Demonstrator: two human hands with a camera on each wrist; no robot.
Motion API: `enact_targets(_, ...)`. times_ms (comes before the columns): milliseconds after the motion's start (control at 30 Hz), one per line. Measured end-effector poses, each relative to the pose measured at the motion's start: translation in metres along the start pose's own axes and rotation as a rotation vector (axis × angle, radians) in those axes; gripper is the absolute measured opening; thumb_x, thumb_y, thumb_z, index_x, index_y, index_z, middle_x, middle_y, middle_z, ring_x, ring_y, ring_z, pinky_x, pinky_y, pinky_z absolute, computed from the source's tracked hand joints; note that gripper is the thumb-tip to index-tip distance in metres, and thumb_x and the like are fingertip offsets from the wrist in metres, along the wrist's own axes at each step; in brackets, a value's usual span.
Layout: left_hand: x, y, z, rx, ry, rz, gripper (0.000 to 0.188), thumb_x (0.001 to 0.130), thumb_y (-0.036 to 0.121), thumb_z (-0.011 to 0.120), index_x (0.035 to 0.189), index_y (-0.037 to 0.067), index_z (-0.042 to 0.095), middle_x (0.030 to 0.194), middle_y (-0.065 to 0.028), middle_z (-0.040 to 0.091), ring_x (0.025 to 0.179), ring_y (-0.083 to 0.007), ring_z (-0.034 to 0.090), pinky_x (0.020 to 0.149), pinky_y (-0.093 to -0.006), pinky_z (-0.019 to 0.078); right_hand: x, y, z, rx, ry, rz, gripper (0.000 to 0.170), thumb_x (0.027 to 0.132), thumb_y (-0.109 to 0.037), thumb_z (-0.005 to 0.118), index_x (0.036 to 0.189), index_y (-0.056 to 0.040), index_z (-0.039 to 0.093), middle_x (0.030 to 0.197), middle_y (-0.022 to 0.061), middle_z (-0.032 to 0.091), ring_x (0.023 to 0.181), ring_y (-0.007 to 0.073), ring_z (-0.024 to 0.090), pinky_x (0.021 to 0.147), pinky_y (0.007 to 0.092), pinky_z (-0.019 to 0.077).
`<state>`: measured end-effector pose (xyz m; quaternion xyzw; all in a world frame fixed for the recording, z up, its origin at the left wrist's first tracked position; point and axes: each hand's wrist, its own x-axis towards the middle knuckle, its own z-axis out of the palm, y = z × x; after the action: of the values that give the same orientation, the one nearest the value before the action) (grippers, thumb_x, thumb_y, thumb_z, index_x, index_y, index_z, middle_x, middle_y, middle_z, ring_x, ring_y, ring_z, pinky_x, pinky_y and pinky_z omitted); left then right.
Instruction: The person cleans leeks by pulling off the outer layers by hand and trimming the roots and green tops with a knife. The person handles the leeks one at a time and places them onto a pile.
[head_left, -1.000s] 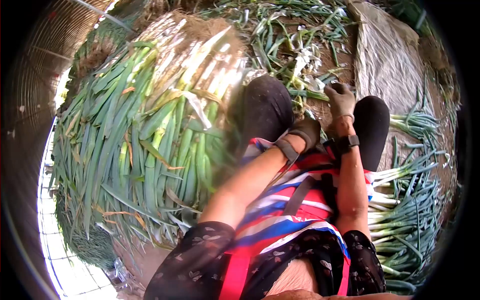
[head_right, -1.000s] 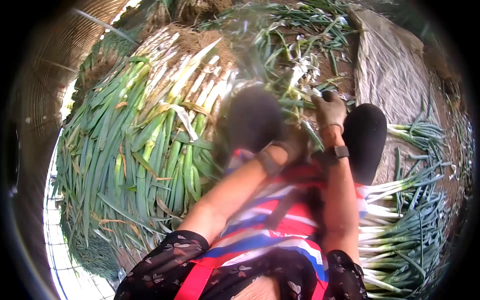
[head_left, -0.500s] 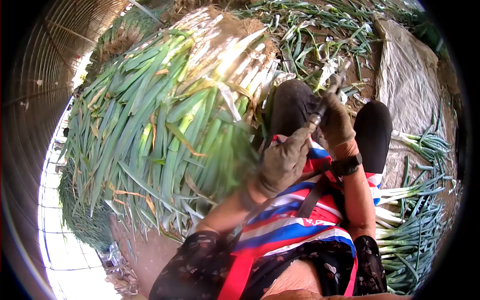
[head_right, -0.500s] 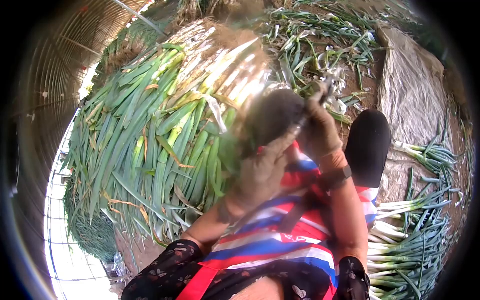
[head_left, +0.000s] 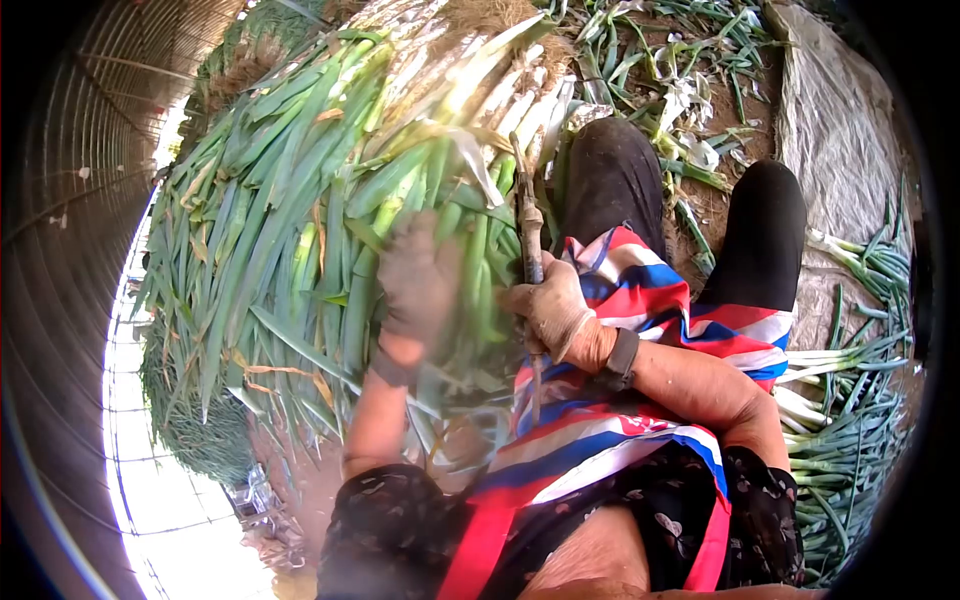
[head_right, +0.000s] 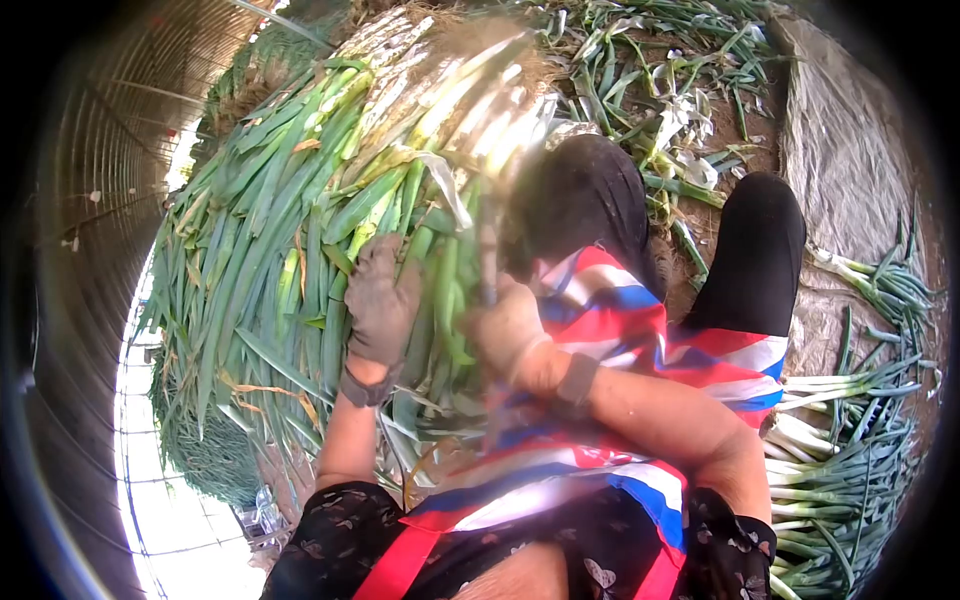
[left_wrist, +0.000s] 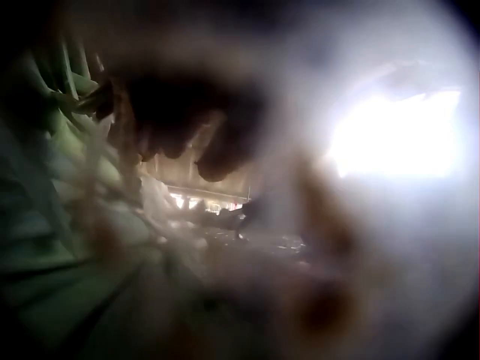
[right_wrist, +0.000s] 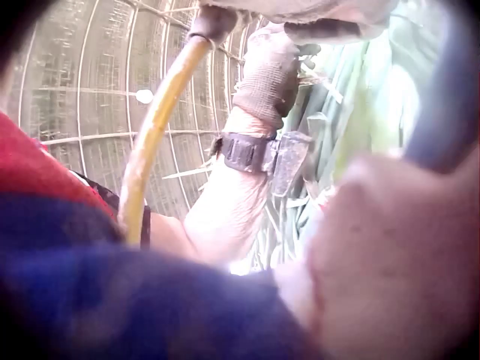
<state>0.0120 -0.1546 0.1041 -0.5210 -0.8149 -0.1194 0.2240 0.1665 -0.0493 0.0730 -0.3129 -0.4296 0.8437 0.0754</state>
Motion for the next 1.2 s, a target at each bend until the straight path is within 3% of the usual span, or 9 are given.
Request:
enact_targets(67,0.015,-0.016,0.005,-0.076,-0.064,-0.016,0.036,0.086,0.018,0.069,0.117,0.002,0.062,0.113,-0.0188,0.063,0.101,-0.0386,0.061,0.087,-0.0465,0.0480,0.004,-0.009,0.010,-0.032,0.014,0.003,0.023,0.083,-0.003,0.070,0.097,-0.0055,0.051,0.063,0.0045,0.051,0.041,0.0173,0.048,0.035,0.0338,0.0351)
enact_targets(400,0.125,-0.132,0.030,0.276,0.089,0.159,0.025,0.086,0.022,0.066,0.103,0.003,0.067,0.103,-0.0179,0.067,0.105,-0.0356,0.062,0.089,-0.0459,0.0498,0.040,-0.009,0.048,-0.052,0.045,0.009,0.026,0.082,-0.006,0.069,0.103,-0.0028,0.054,0.065,0.0035,0.051,0.040,0.0159,0.045,0.033,0.0321,0.0322)
enact_targets(533,0.175,-0.141,0.026,0.678,-0.105,0.057,0.022,0.087,0.019,0.058,0.102,0.006,0.068,0.099,-0.0149,0.065,0.098,-0.0340,0.062,0.086,-0.0428,0.0498,0.044,0.001,0.049,-0.133,-0.031,-0.125,0.027,0.078,-0.009,0.074,0.096,-0.0012,0.056,0.069,0.0024,0.054,0.054,0.0138,0.051,0.048,0.0320,0.0424)
enact_targets(667,0.203,-0.160,0.053,0.894,0.028,0.071,0.027,0.089,0.022,0.058,0.111,0.007,0.064,0.114,-0.0121,0.063,0.098,-0.0297,0.063,0.082,-0.0424,0.0504,0.047,0.002,0.046,-0.254,-0.060,-0.237,0.029,0.076,-0.012,0.076,0.094,-0.0013,0.057,0.073,0.0020,0.056,0.063,0.0125,0.053,0.057,0.0306,0.0457)
enact_targets(767,0.227,-0.165,0.049,0.875,-0.205,-0.164,0.034,0.091,0.020,0.055,0.122,0.009,0.062,0.120,-0.0124,0.062,0.107,-0.0333,0.063,0.080,-0.0478,0.0519,0.048,0.004,0.043,-0.262,-0.095,-0.224,0.029,0.077,-0.011,0.076,0.095,-0.0009,0.057,0.074,0.0016,0.056,0.065,0.0117,0.053,0.060,0.0302,0.0463)
enact_targets(867,0.256,-0.157,0.014,0.730,-0.495,-0.274,0.055,0.079,0.042,0.069,0.116,0.002,0.068,0.120,-0.0134,0.068,0.114,-0.0285,0.064,0.077,-0.0459,0.0544,0.048,0.008,0.039,-0.245,-0.088,-0.229,0.029,0.077,-0.009,0.076,0.096,-0.0007,0.057,0.075,0.0011,0.056,0.066,0.0108,0.052,0.060,0.0302,0.0460)
enact_targets(967,0.286,-0.196,0.003,0.382,-0.633,-0.369,0.060,0.069,0.047,0.073,0.108,0.002,0.074,0.122,-0.0170,0.069,0.117,-0.0263,0.065,0.087,-0.0418,0.0529,0.041,-0.009,0.028,-0.306,-0.138,-0.082,0.040,0.077,-0.011,0.075,0.111,0.0018,0.059,0.092,0.0161,0.066,0.088,0.0280,0.066,0.080,0.0369,0.0519)
enact_targets(1033,0.297,-0.216,-0.004,0.078,-0.635,-0.492,0.062,0.069,0.048,0.074,0.113,0.005,0.073,0.124,-0.0173,0.069,0.115,-0.0289,0.065,0.090,-0.0408,0.0514,0.040,-0.008,0.022,-0.295,-0.145,-0.120,0.040,0.077,-0.011,0.075,0.110,0.0017,0.059,0.091,0.0153,0.066,0.087,0.0274,0.066,0.079,0.0369,0.0522)
enact_targets(1200,0.277,-0.190,0.009,0.657,-0.823,-0.499,0.075,0.075,0.056,0.070,0.135,0.011,0.063,0.139,-0.0125,0.061,0.129,-0.0301,0.057,0.104,-0.0558,0.0391,0.035,-0.004,0.018,-0.258,-0.129,-0.231,0.032,0.075,-0.009,0.078,0.093,-0.0013,0.053,0.072,0.0025,0.053,0.064,0.0129,0.052,0.058,0.0322,0.0458)
